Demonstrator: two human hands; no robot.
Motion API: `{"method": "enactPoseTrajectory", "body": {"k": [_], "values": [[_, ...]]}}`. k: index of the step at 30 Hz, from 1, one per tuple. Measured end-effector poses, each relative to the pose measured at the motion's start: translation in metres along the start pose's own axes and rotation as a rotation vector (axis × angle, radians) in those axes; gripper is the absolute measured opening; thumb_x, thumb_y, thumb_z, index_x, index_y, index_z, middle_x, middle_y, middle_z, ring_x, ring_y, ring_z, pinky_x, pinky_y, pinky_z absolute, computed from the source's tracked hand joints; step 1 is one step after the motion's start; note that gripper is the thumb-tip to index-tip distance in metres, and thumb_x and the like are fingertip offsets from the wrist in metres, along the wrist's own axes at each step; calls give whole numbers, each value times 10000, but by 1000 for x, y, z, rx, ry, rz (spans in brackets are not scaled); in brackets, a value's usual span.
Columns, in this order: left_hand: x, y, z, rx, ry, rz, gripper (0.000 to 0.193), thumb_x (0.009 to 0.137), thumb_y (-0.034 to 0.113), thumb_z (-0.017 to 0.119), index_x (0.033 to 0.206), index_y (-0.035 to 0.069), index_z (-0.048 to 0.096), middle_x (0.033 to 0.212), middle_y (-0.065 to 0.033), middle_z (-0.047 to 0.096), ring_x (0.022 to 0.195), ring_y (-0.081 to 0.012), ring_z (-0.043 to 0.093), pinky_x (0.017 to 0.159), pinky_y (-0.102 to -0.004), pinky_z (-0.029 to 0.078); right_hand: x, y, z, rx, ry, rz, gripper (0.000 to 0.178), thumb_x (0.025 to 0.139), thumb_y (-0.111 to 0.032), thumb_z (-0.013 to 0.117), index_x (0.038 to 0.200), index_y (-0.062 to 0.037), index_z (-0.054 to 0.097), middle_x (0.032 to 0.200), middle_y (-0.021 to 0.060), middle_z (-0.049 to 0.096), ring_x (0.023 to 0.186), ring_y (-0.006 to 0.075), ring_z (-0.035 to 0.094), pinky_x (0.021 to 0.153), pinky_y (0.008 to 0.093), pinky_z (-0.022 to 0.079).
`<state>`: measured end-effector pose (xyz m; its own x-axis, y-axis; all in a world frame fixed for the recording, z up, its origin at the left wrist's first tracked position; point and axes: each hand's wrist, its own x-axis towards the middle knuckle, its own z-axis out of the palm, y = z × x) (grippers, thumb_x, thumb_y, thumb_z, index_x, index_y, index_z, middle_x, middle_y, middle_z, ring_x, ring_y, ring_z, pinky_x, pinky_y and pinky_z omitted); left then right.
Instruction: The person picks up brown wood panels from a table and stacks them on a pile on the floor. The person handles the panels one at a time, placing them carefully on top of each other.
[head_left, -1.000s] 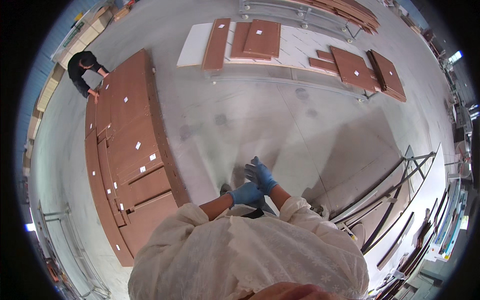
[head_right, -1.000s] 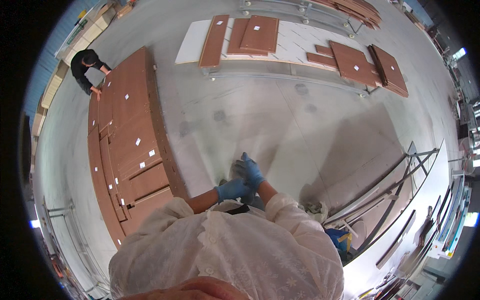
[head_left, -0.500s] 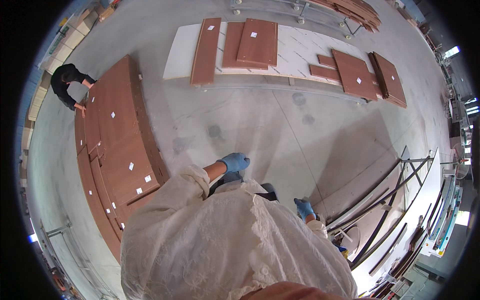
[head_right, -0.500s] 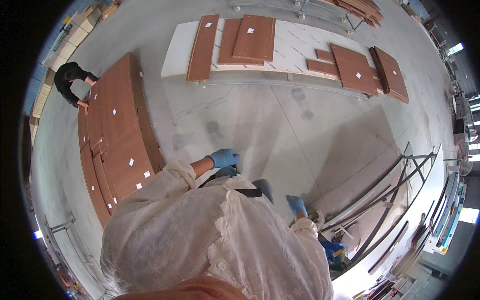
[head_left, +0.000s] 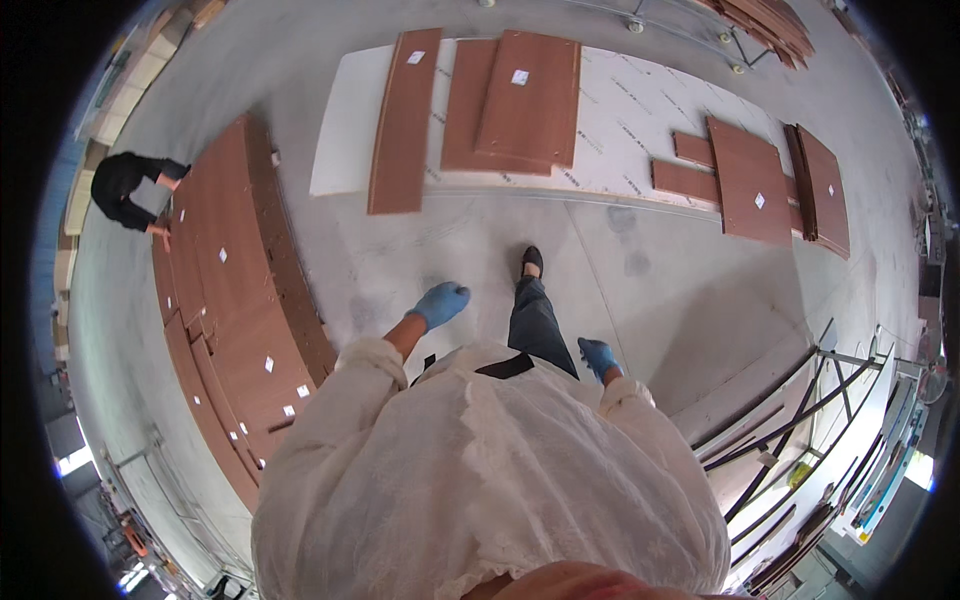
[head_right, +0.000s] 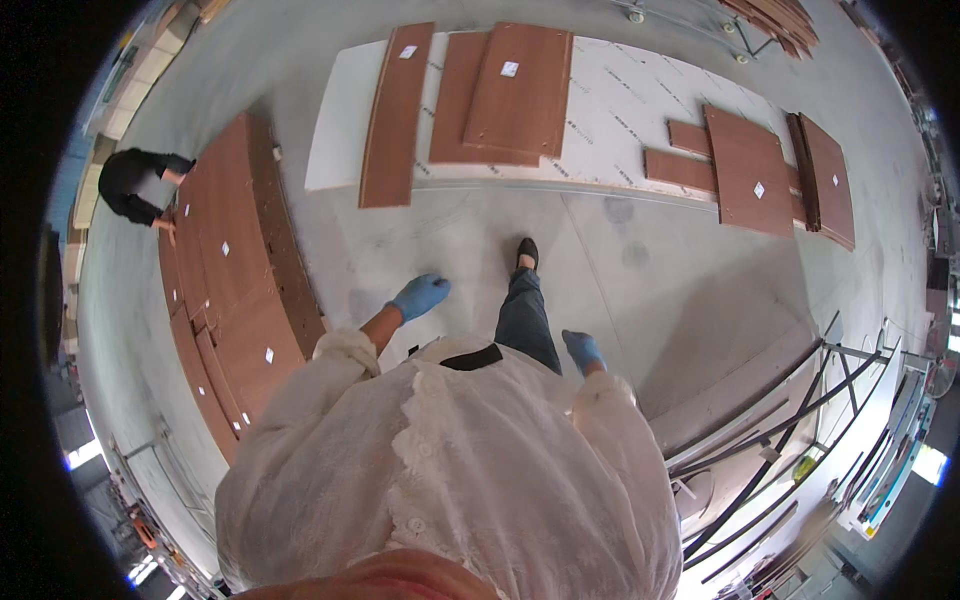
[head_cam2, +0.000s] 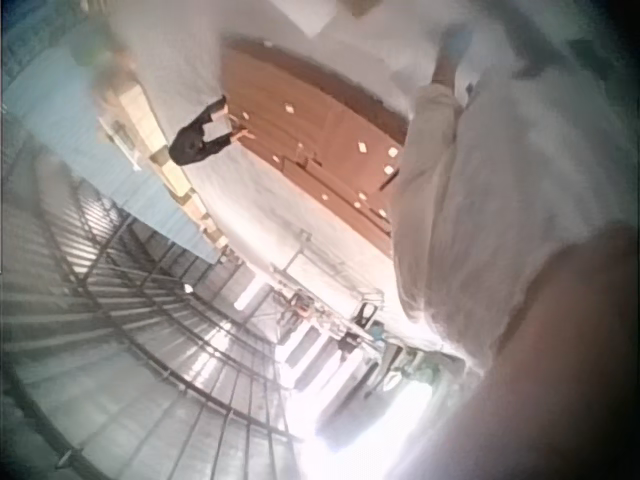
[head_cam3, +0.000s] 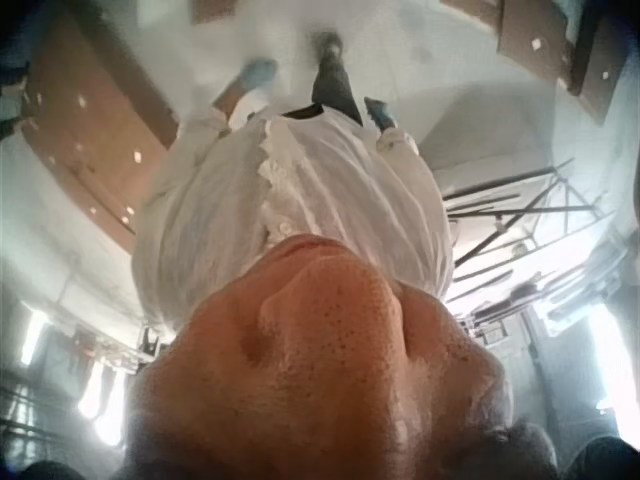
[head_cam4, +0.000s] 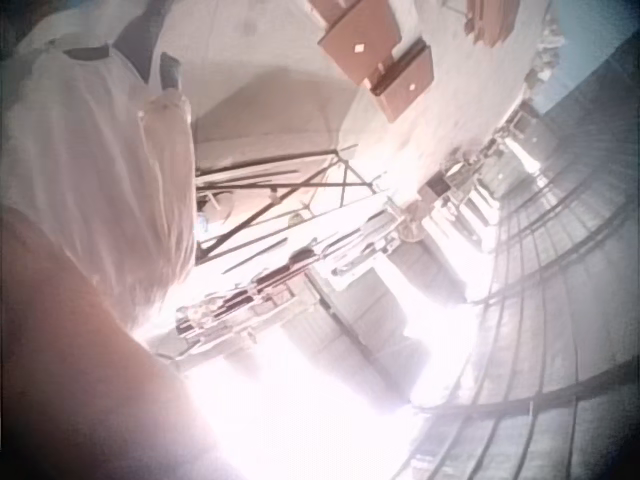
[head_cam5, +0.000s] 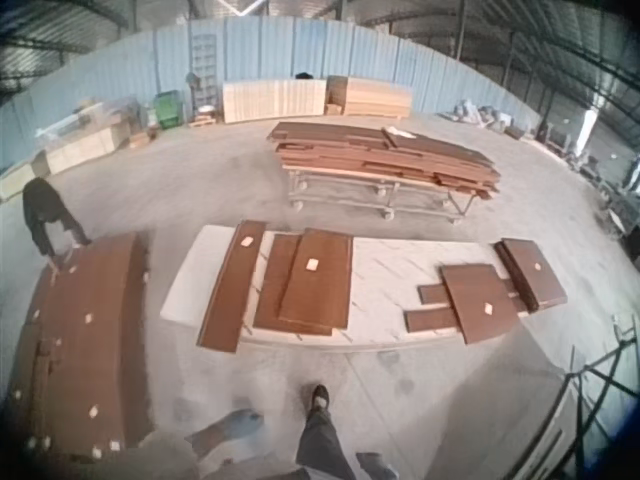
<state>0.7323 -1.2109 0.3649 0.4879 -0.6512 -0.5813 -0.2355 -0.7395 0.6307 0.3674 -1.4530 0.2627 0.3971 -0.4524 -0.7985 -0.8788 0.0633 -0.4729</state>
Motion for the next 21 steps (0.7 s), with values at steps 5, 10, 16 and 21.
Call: {"method": "enactPoseTrajectory", "body": {"k": [5,10,16,21], "values": [[61,-44,-24,-108,75,-375,302,925,359,614,858,74,688,753,-10,647,663,-141,571,617,-331,458,107,-117,-85,-388,-55,-61,550,923,-497,559,1150,-18,705,1191,240,679,1152,406,633,985,443,490],[110,-57,-35,-470,56,-467,264,916,372,629,929,118,700,765,11,625,677,-90,557,592,-284,433,171,-219,-133,-190,128,-289,493,921,-444,614,1133,-9,709,1068,182,738,997,293,688,888,383,514],[190,-26,-59,-152,203,-315,359,931,376,617,1035,44,705,925,-79,710,843,-198,657,752,-343,518,252,-303,-142,-173,177,-88,578,893,-480,651,1241,-19,669,1238,206,682,1189,345,630,1000,394,482],[302,7,-96,-188,398,-158,445,943,350,589,1228,12,642,1214,-243,665,1178,-382,621,996,-434,491,307,-358,-135,-79,396,-178,775,880,-538,625,1395,33,530,1384,264,565,1297,385,545,1104,424,420]]}}
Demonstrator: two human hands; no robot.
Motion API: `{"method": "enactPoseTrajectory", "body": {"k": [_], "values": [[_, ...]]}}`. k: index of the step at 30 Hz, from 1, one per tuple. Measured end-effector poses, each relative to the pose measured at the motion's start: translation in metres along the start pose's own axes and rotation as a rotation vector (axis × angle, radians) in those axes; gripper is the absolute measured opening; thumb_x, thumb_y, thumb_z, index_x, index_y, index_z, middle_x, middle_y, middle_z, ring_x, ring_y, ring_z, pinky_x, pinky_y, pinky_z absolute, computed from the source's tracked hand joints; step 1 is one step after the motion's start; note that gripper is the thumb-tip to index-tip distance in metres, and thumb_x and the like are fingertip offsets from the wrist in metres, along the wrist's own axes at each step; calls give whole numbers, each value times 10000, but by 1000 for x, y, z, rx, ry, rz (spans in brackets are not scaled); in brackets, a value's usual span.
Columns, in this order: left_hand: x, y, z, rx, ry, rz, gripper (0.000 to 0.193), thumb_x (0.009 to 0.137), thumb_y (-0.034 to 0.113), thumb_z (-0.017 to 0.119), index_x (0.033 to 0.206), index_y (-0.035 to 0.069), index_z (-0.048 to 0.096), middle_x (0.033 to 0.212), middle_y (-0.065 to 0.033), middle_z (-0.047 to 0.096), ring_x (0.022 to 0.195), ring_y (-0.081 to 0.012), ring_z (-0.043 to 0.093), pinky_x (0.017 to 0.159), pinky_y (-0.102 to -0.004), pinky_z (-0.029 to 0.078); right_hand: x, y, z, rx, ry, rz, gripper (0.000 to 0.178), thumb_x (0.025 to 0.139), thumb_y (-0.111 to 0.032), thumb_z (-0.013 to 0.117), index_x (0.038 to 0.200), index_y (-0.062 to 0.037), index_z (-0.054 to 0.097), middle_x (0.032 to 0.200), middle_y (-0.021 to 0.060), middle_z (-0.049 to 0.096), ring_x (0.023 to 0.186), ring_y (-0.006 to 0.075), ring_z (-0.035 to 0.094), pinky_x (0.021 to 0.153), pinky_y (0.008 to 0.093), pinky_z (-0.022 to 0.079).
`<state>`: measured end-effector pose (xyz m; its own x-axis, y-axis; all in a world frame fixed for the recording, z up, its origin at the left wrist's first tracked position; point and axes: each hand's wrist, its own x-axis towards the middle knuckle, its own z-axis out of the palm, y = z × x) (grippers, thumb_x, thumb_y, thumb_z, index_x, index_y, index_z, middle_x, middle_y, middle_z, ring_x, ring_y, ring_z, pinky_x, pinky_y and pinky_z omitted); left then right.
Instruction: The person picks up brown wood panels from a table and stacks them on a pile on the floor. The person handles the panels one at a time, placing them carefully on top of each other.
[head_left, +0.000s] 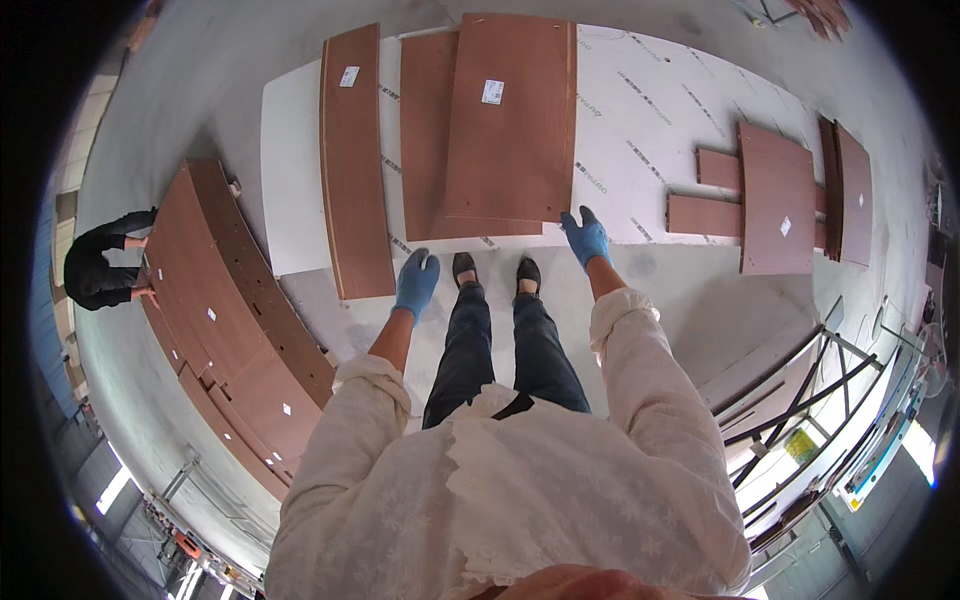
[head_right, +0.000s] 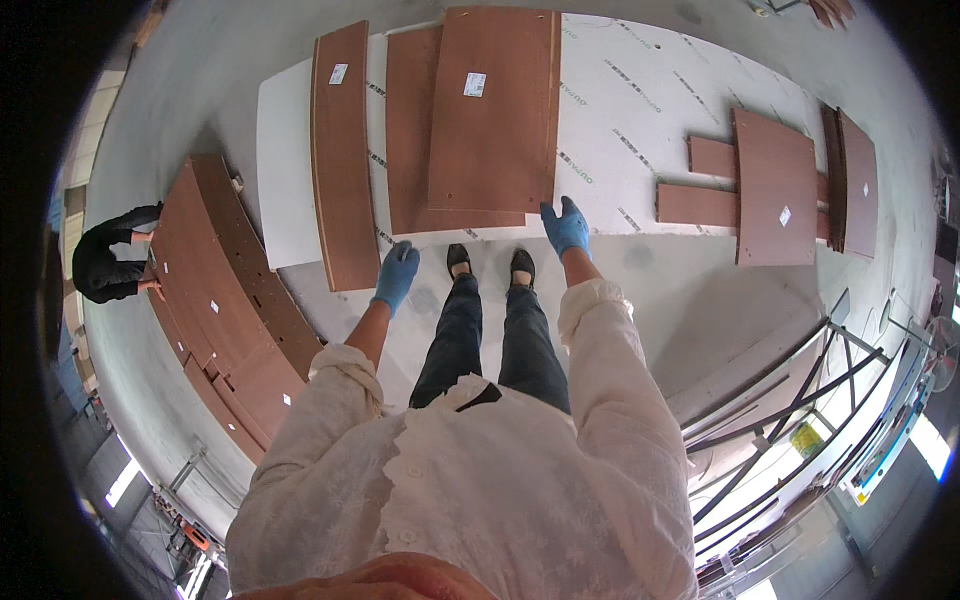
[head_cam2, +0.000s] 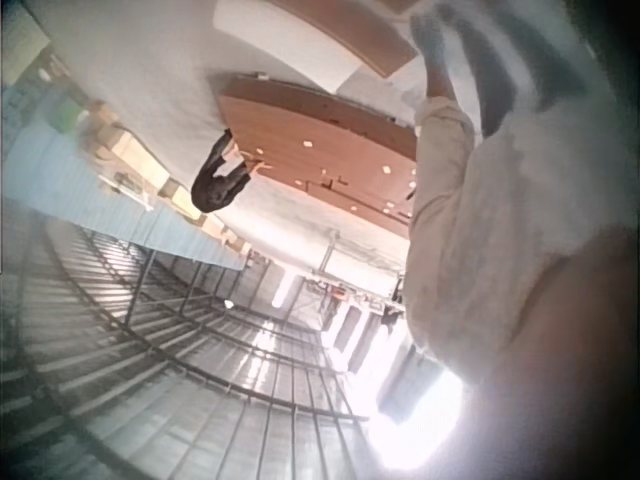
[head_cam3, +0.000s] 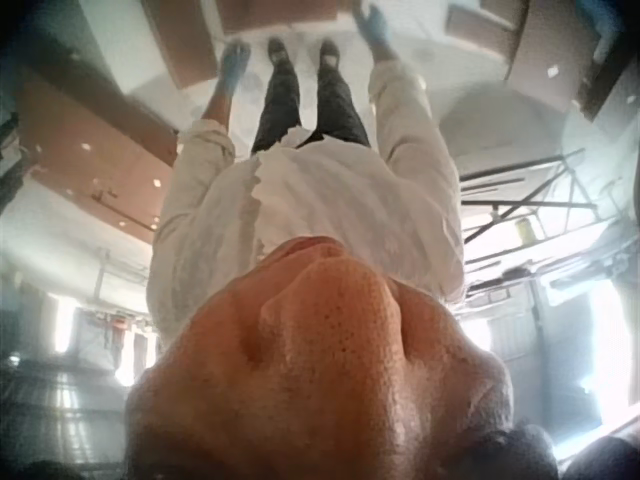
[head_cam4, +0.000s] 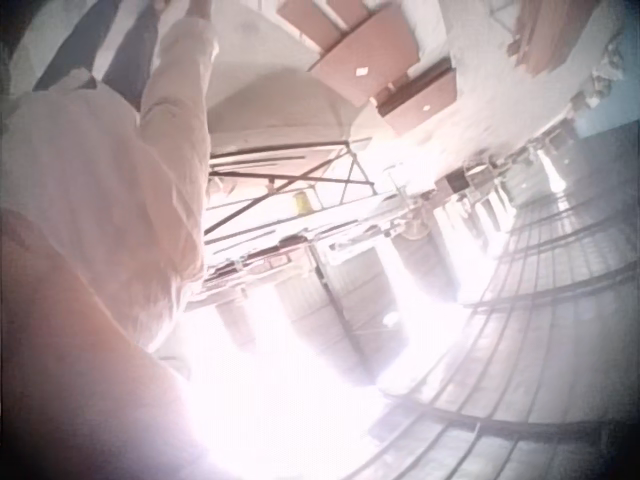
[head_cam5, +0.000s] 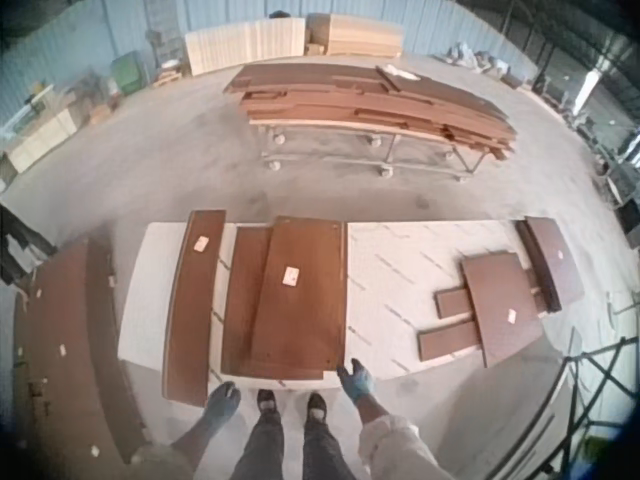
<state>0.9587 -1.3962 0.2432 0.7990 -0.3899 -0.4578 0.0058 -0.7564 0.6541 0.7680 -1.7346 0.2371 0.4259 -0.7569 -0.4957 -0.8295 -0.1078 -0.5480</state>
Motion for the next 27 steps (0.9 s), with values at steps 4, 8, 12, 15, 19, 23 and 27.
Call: {"method": "enactPoseTrajectory", "body": {"k": [4,8,12,15,19,23,27], "values": [[67,37,6,65,-73,83,462,935,346,613,1236,-4,626,1233,-251,655,1191,-390,613,991,-441,493,35,-28,23,149,72,79,674,871,-503,681,1277,32,618,1203,226,678,1140,355,641,971,399,491],[98,56,21,77,-116,171,381,934,321,614,1133,-4,614,1084,-239,666,1046,-385,643,878,-445,503,53,-32,41,309,70,161,425,836,-428,756,954,-21,723,840,123,737,816,261,693,762,382,524],[99,55,38,317,71,226,355,935,307,616,1104,-6,604,1033,-225,687,992,-395,670,817,-453,513,73,-22,45,417,-23,312,405,849,-402,780,951,-13,738,799,46,687,732,169,601,672,328,496],[105,56,31,45,-199,43,753,890,460,623,1411,-63,473,1289,-311,603,1241,-451,558,1070,-452,438,79,-19,32,580,-127,343,406,871,-383,783,1016,-5,748,812,2,667,705,122,543,640,288,470],[116,69,12,87,-272,-47,682,901,459,606,1349,-49,527,1277,-285,621,1236,-456,556,1035,-465,450,54,-40,1,668,-73,125,399,898,-361,769,1030,15,746,830,-33,656,711,88,527,649,259,452],[113,73,1,-47,-244,-30,571,935,453,587,1268,-11,581,1204,-229,666,1129,-438,609,965,-465,475,12,-101,-29,492,7,-43,329,922,-268,710,899,60,721,749,69,687,680,132,574,639,328,480],[126,61,0,-546,-62,-160,475,972,506,563,1151,74,644,997,-98,689,891,-286,647,825,-387,507,-35,-186,-33,330,165,-201,276,879,-262,697,796,2,704,701,197,658,591,249,605,621,385,482]]}}
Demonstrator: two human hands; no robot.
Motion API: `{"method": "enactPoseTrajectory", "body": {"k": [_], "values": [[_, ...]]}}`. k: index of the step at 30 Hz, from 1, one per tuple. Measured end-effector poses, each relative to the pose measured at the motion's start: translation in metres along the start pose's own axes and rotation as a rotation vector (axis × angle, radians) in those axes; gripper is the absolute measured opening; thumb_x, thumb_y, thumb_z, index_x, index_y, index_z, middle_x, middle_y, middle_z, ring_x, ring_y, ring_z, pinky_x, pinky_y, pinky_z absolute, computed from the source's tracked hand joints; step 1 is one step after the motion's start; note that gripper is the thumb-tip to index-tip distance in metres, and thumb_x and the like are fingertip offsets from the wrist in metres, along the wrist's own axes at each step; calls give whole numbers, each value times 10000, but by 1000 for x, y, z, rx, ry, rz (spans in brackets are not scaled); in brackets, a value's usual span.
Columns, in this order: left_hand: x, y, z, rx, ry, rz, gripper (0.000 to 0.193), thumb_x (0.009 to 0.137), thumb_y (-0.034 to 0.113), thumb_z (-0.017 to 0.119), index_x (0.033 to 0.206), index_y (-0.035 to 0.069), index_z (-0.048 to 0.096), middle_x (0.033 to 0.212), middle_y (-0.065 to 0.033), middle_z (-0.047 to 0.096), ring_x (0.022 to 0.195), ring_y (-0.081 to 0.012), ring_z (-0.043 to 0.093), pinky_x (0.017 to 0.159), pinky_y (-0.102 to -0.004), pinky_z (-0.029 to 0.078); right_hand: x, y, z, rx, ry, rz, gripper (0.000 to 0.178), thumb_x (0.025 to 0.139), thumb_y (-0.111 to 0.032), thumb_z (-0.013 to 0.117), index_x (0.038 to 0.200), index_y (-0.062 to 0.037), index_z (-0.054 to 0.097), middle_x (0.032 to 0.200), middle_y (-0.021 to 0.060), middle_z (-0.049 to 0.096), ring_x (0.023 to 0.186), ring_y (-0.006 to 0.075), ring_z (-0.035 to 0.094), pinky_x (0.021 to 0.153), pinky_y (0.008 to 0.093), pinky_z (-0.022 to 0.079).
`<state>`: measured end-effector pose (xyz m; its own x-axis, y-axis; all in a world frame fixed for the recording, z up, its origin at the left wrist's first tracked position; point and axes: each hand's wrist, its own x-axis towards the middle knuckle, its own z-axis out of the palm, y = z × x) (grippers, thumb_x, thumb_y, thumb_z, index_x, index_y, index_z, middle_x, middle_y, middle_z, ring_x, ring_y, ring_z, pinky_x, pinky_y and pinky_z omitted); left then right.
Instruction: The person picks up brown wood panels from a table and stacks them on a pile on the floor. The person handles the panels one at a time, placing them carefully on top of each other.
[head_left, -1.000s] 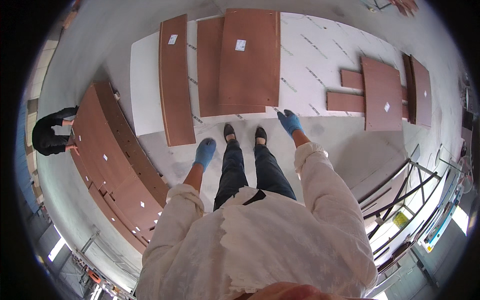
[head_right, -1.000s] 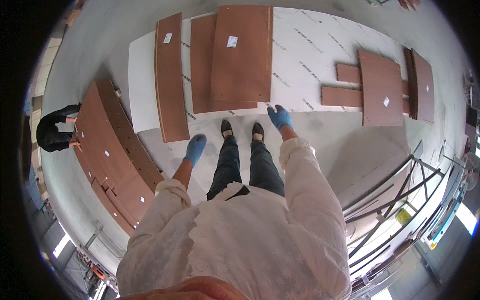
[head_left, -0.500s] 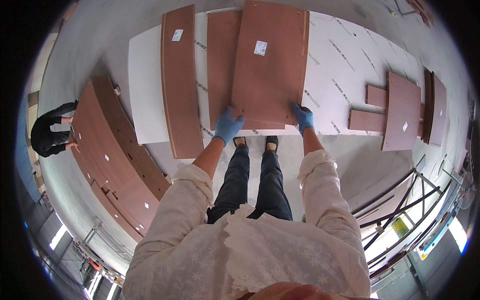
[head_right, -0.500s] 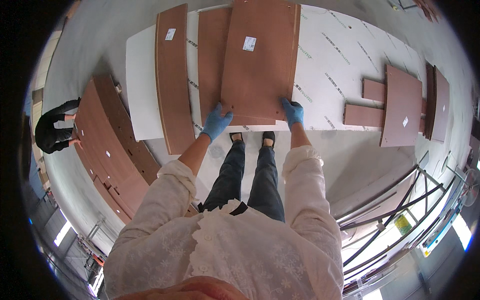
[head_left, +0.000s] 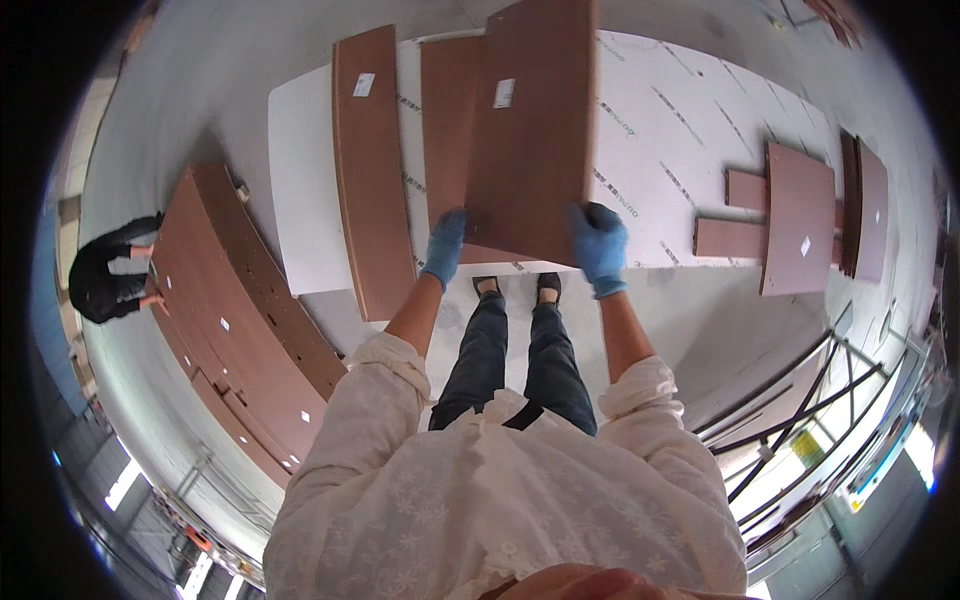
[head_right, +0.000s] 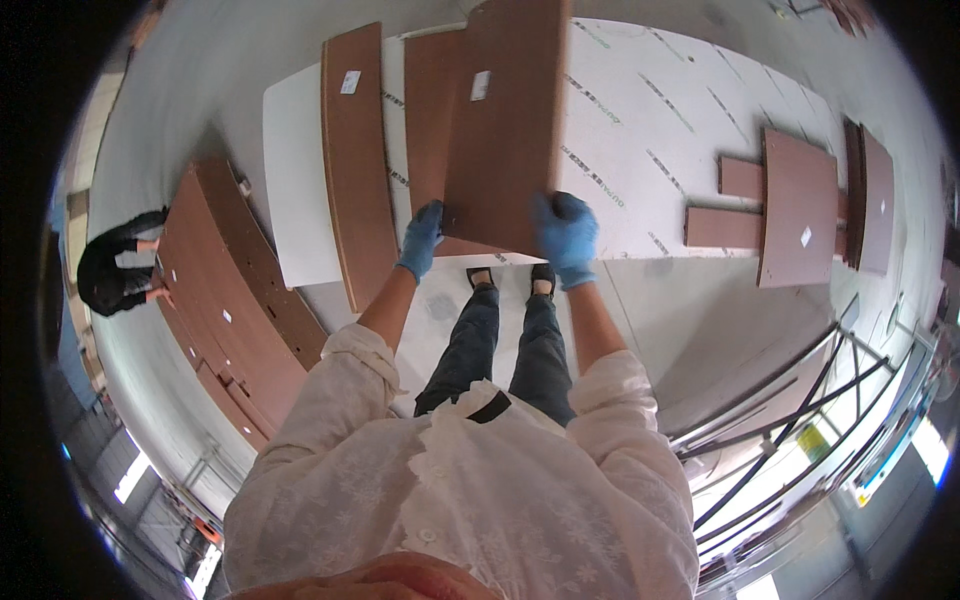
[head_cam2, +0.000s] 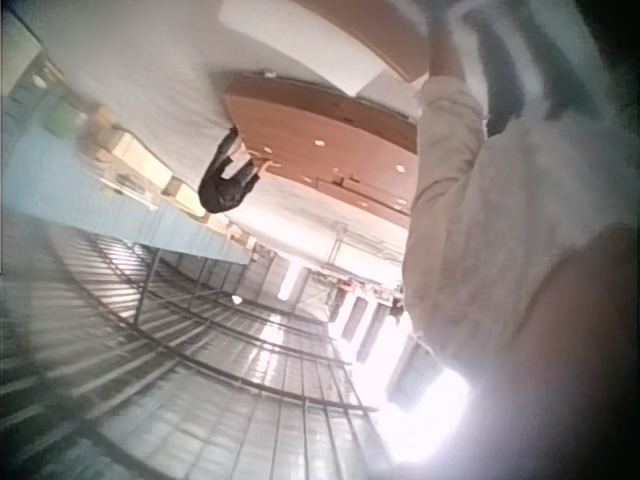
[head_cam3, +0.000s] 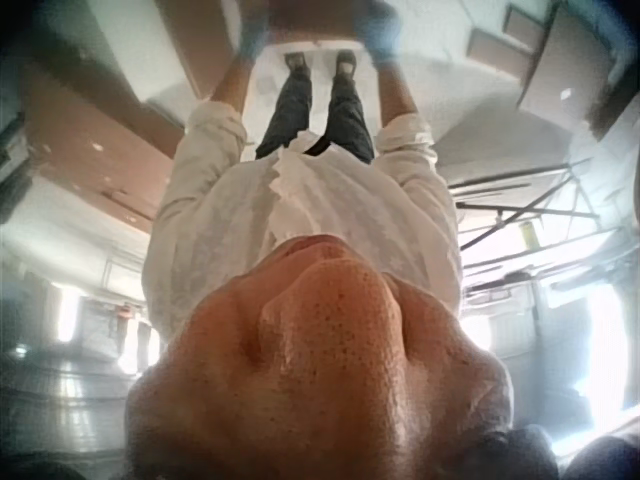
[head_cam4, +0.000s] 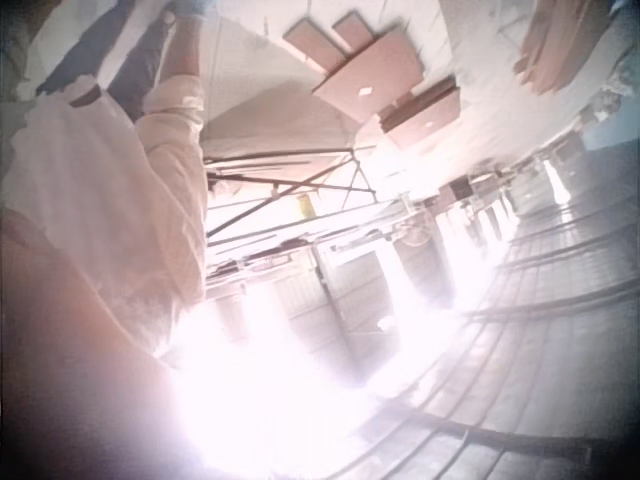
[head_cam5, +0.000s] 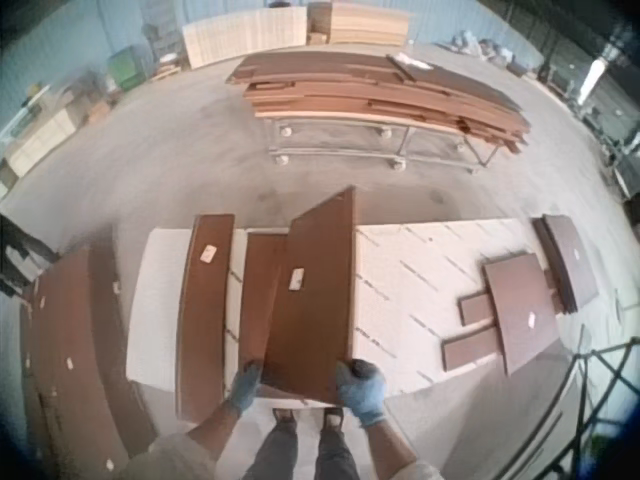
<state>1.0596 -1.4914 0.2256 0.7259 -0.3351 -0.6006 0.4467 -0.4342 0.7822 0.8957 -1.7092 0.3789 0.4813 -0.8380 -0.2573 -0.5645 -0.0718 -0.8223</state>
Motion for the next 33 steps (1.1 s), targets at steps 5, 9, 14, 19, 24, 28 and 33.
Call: {"method": "enactPoseTrajectory", "body": {"k": [5,9,14,19,24,28,33], "values": [[44,4,-4,-425,-254,-301,476,976,593,537,1091,144,643,888,7,653,811,-148,607,763,-327,493,-23,-95,26,-262,-4,-118,351,843,-356,689,711,-32,701,727,197,681,669,394,662,629,457,527],[50,15,13,-285,-385,-181,541,978,630,495,1202,147,595,973,-24,643,853,-152,599,765,-337,499,-30,-137,31,-347,-88,-71,396,866,-398,660,693,-43,692,703,179,683,646,366,675,580,464,522],[25,31,29,-279,-458,-88,538,983,623,478,1242,159,565,1038,-33,620,924,-175,566,811,-380,468,-51,-166,34,-385,-19,-240,388,858,-388,666,649,-62,682,627,156,661,581,327,670,524,417,514],[-21,41,45,-561,-465,1,539,989,616,461,1281,170,534,1102,-41,596,995,-197,534,858,-423,436,-110,-184,13,-444,-24,-511,307,828,-363,721,709,-99,618,615,95,579,537,284,603,479,406,431],[-50,85,63,-875,-439,220,542,994,609,444,1321,181,504,1167,-50,573,1066,-220,502,904,-466,405,-174,-204,-19,-414,-11,-767,308,811,-379,735,737,-115,596,646,51,538,549,220,544,514,397,393],[-72,140,41,-1116,-392,536,547,998,603,430,1353,190,480,1219,-57,555,1122,-238,476,942,-500,380,-209,-210,-52,-400,-100,-938,249,803,-328,710,752,-117,588,678,30,511,578,188,521,524,383,386],[-100,199,-8,-1311,-359,999,556,1004,596,413,1392,201,449,1283,-66,532,1193,-261,443,988,-543,349,-230,-190,-97,-384,-94,-1158,328,747,-408,770,784,-131,598,675,0,483,586,188,522,536,381,402]]}}
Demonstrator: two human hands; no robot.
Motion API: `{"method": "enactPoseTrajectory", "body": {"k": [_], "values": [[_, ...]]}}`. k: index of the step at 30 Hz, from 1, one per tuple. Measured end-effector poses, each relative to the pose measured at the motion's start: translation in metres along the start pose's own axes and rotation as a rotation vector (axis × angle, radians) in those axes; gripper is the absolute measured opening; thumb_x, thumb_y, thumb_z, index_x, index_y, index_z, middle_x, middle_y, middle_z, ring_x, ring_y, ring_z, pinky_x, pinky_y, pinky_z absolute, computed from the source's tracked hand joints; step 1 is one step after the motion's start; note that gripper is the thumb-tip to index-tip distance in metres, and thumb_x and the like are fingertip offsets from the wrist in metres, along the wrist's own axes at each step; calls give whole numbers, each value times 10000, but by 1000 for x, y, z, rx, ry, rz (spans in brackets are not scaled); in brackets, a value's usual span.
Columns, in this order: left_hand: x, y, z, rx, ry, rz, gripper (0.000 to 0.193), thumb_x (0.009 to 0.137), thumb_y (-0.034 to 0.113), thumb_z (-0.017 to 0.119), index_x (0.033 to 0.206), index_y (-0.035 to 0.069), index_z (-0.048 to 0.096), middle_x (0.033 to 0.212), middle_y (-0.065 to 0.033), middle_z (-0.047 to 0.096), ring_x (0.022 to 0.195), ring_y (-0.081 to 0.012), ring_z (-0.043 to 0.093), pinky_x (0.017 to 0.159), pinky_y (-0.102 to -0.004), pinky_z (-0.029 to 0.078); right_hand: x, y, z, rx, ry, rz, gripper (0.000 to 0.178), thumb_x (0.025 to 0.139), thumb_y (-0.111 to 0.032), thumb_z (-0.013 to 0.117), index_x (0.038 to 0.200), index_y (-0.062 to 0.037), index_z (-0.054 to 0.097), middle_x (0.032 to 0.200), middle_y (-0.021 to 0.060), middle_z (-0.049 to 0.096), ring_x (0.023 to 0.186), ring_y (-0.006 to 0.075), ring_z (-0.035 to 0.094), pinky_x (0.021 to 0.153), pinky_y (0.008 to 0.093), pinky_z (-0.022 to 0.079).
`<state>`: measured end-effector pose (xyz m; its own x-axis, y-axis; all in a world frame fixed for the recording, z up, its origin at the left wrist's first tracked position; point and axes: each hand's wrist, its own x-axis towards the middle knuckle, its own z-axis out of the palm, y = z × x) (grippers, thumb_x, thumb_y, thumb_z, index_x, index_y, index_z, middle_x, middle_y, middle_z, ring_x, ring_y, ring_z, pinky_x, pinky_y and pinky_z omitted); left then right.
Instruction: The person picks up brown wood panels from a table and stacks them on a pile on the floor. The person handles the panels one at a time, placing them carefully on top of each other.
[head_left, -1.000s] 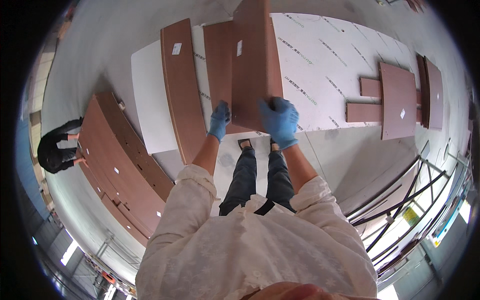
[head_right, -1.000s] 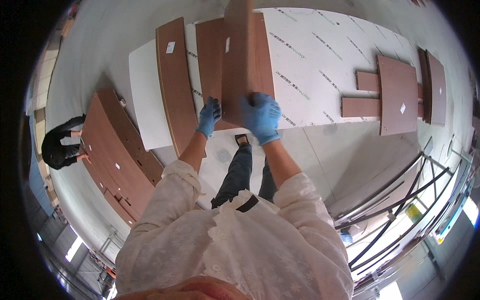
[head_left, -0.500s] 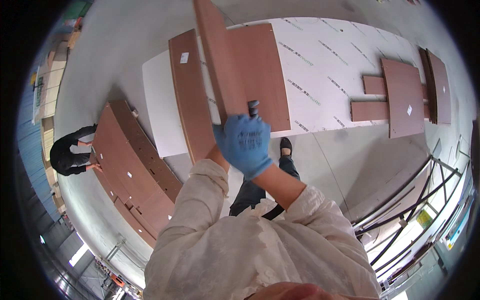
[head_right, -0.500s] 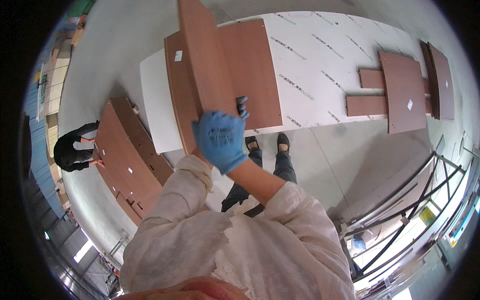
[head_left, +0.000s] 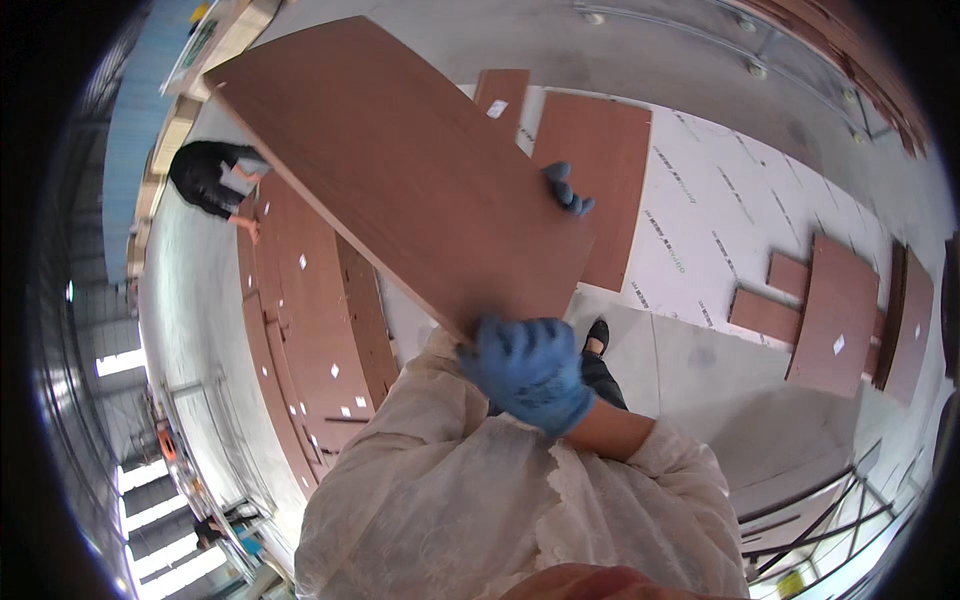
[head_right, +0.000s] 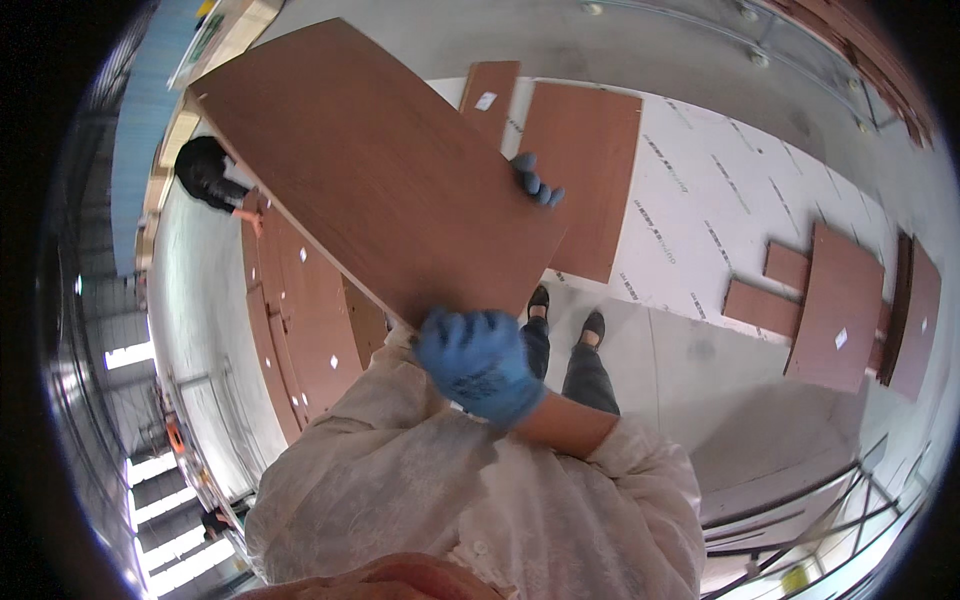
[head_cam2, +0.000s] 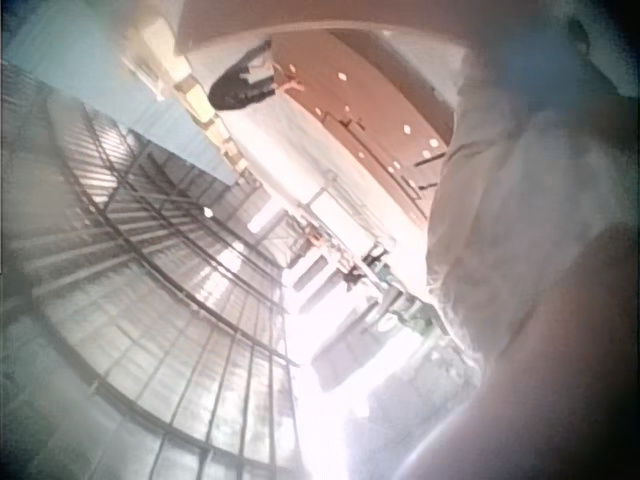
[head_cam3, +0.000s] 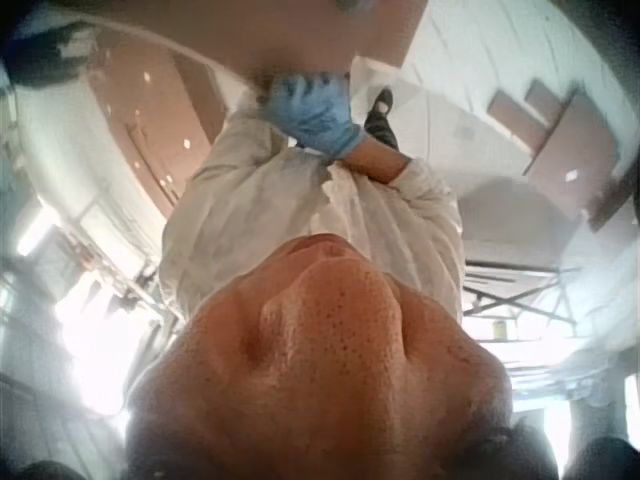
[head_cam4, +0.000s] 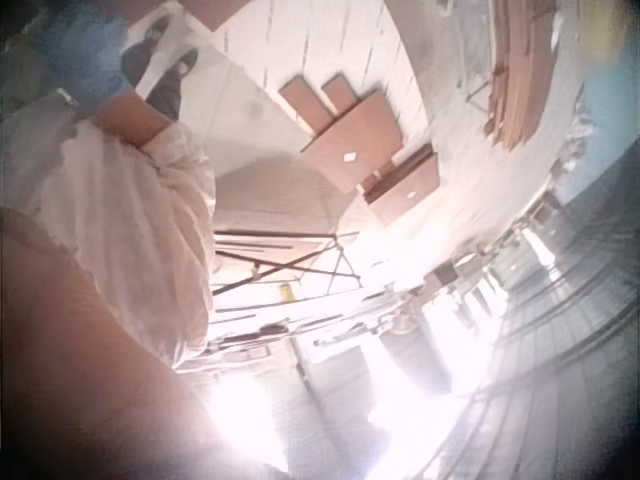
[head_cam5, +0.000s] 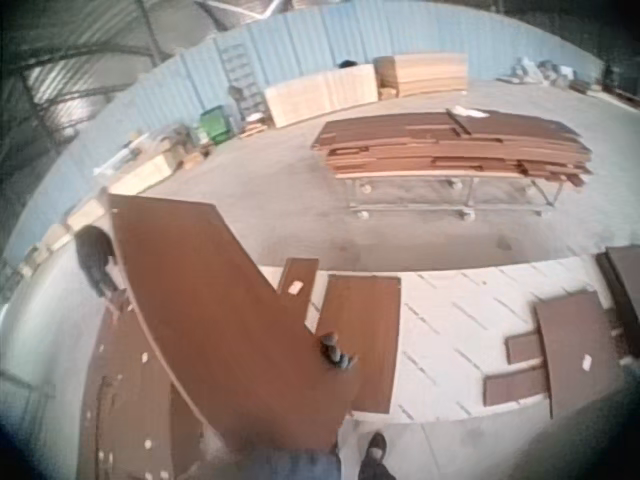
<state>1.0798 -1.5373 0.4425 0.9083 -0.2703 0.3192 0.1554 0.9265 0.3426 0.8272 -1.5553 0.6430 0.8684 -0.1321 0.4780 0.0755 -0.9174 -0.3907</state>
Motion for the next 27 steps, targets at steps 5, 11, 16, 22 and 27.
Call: {"method": "enactPoseTrajectory", "body": {"k": [5,11,16,22,27], "values": [[0,79,23,-37,-170,368,567,1009,590,396,1432,212,419,1348,-74,508,1264,-284,411,1035,-586,318,-48,74,-35,-34,-23,-300,162,750,-190,675,897,-153,619,818,3,529,683,181,551,538,331,441],[-57,172,38,40,-295,700,585,1016,581,376,1480,225,383,1425,-85,481,1349,-311,372,1090,-638,280,-37,103,-37,-29,48,-615,234,825,-192,730,1037,-114,668,1017,48,594,918,223,631,659,324,539],[-130,253,42,107,-380,950,602,1021,574,359,1519,236,352,1490,-93,458,1420,-334,340,1137,-681,249,-12,49,-26,57,15,-904,217,808,-132,742,1012,-107,671,1022,37,586,993,218,617,759,335,575],[-268,338,44,259,-384,1241,607,1027,569,342,1537,241,346,1530,-94,452,1474,-346,319,1174,-716,222,-26,-43,-13,242,-57,-1150,420,740,-224,855,1094,-120,653,1081,28,616,1076,233,610,905,387,534],[-403,402,48,370,-251,1456,586,1029,569,335,1504,229,390,1501,-80,483,1468,-333,333,1172,-717,217,-63,-139,3,367,-41,-1360,459,727,-229,877,1102,-132,631,1133,26,632,1101,237,605,922,393,532]]}}
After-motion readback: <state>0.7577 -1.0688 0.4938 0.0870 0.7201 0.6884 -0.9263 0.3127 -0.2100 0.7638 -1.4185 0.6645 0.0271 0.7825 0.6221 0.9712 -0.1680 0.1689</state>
